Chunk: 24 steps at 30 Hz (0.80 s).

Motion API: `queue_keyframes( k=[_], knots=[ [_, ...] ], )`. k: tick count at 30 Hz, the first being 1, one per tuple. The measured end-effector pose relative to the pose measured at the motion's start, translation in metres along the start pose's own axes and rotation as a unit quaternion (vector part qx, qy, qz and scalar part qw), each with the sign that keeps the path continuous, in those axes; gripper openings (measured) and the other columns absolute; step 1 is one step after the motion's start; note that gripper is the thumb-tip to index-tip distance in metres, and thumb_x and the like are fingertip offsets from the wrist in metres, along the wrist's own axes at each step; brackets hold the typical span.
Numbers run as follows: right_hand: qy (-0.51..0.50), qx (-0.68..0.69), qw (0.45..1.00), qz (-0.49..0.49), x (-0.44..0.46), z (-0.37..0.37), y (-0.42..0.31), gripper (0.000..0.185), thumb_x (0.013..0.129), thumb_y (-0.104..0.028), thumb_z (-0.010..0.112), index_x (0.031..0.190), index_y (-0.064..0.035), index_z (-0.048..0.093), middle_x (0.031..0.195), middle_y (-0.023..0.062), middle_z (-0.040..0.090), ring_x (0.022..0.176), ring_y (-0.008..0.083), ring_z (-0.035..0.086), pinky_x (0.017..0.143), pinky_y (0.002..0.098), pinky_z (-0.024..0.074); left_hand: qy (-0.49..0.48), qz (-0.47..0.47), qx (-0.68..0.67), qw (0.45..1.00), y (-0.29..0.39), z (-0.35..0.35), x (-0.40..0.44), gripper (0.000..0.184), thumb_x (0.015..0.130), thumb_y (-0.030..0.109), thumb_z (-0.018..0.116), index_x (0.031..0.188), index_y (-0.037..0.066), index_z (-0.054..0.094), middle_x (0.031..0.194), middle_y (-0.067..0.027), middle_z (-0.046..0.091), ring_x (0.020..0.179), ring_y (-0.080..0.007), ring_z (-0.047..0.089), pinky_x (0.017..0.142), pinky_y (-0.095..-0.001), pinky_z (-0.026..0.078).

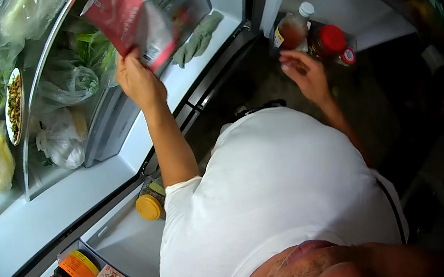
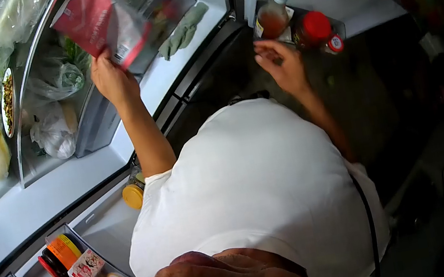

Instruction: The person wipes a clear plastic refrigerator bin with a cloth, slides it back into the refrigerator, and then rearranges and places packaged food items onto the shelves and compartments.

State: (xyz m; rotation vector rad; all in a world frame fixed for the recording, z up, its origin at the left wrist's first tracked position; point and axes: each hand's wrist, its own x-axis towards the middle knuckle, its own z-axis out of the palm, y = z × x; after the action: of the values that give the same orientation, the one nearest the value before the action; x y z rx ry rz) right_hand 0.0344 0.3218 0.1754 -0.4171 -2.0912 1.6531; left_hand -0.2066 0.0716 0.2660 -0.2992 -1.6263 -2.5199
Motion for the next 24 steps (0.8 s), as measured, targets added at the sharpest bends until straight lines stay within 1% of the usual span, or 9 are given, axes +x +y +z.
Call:
queue_keyframes(
  k=[4,8,11,13,15,17,20,22,24],
  knots=[
    [-0.139,0.133,0.981,-0.014,0.036,0.011,-0.056,0.06,0.096,-0.016,0.067,0.15,0.0004,0.047,0.143,0.0147,0.058,0.131,0.0213,0.055,0.109,0.0347,0.0444,-0.082,-0.161,-0.165,0.97,0.015,0.019,-0.054,0.028,0.097,0.007,0.054,0.123,-0.002,0.06,0.11,-0.0067,0.068,0.098,-0.016,0.066,0.089,-0.0345,0.054],
    [-0.188,0.206,0.96,-0.006,0.058,0.011,-0.1,0.078,0.088,-0.019,0.08,0.151,0.0015,0.04,0.136,0.0125,0.06,0.122,0.0187,0.058,0.105,0.0371,0.049,-0.124,-0.238,-0.127,0.955,0.016,0.038,-0.09,0.025,0.098,0.015,0.058,0.119,0.0,0.061,0.109,-0.0042,0.064,0.1,-0.0126,0.062,0.092,-0.0315,0.05],
    [-0.187,0.104,0.977,-0.015,0.052,-0.001,-0.103,0.042,0.089,-0.02,0.083,0.12,0.0023,0.066,0.102,0.0028,0.072,0.095,0.0093,0.063,0.083,0.0299,0.0531,-0.307,-0.181,-0.023,0.934,0.003,0.038,-0.096,0.057,0.088,0.023,0.075,0.135,-0.004,0.056,0.126,-0.0125,0.066,0.116,-0.0215,0.063,0.102,-0.037,0.048],
    [-0.123,0.151,0.979,-0.061,0.044,-0.008,-0.121,0.032,0.087,-0.019,0.085,0.107,0.0023,0.069,0.095,0.006,0.075,0.089,0.0097,0.065,0.079,0.0308,0.0533,-0.339,-0.144,0.032,0.929,0.02,0.06,-0.094,0.052,0.078,0.003,0.083,0.125,-0.005,0.063,0.122,-0.0125,0.069,0.11,-0.0229,0.067,0.1,-0.037,0.051],
    [-0.068,-0.008,0.992,-0.102,0.027,-0.031,-0.146,0.026,0.087,-0.015,0.083,0.106,-0.0011,0.072,0.093,0.0072,0.076,0.087,0.0097,0.067,0.078,0.0304,0.0534,-0.364,-0.187,0.016,0.912,0.043,0.085,-0.096,0.046,0.076,-0.002,0.084,0.118,-0.004,0.067,0.115,-0.0111,0.071,0.102,-0.021,0.069,0.097,-0.0359,0.052],
    [-0.025,0.021,0.989,-0.145,0.023,-0.038,-0.147,0.023,0.086,-0.014,0.082,0.105,-0.003,0.074,0.091,0.0078,0.077,0.084,0.0128,0.07,0.076,0.0312,0.0544,-0.399,-0.141,0.006,0.906,0.055,0.109,-0.094,0.04,0.078,-0.007,0.08,0.116,-0.005,0.068,0.111,-0.0108,0.072,0.099,-0.0193,0.07,0.093,-0.0337,0.054],
    [0.067,-0.213,0.933,-0.282,0.011,-0.075,-0.186,0.021,0.09,-0.016,0.08,0.101,-0.0006,0.072,0.094,0.0108,0.077,0.089,0.0207,0.076,0.074,0.0345,0.0579,-0.489,-0.012,-0.075,0.869,0.078,0.151,-0.087,0.035,0.079,-0.014,0.074,0.113,-0.006,0.069,0.111,-0.0118,0.073,0.101,-0.0188,0.069,0.09,-0.0303,0.055],
    [0.06,-0.15,0.915,-0.369,0.016,-0.105,-0.206,0.023,0.091,-0.017,0.079,0.103,-0.0004,0.071,0.1,0.0134,0.076,0.097,0.0233,0.074,0.082,0.0353,0.0581,-0.561,0.344,0.096,0.747,0.108,0.188,-0.06,0.044,0.077,0.007,0.077,0.119,-0.004,0.071,0.119,-0.0215,0.071,0.111,-0.0348,0.07,0.1,-0.039,0.052],
    [0.046,-0.095,0.883,-0.457,0.026,-0.137,-0.221,0.025,0.092,-0.019,0.078,0.106,-0.0003,0.069,0.107,0.0161,0.075,0.106,0.0259,0.073,0.089,0.0362,0.0584,-0.532,0.416,0.127,0.727,0.134,0.225,-0.059,0.063,0.069,0.005,0.081,0.129,-0.002,0.066,0.13,-0.0208,0.067,0.127,-0.0372,0.061,0.107,-0.042,0.048]
  ],
)
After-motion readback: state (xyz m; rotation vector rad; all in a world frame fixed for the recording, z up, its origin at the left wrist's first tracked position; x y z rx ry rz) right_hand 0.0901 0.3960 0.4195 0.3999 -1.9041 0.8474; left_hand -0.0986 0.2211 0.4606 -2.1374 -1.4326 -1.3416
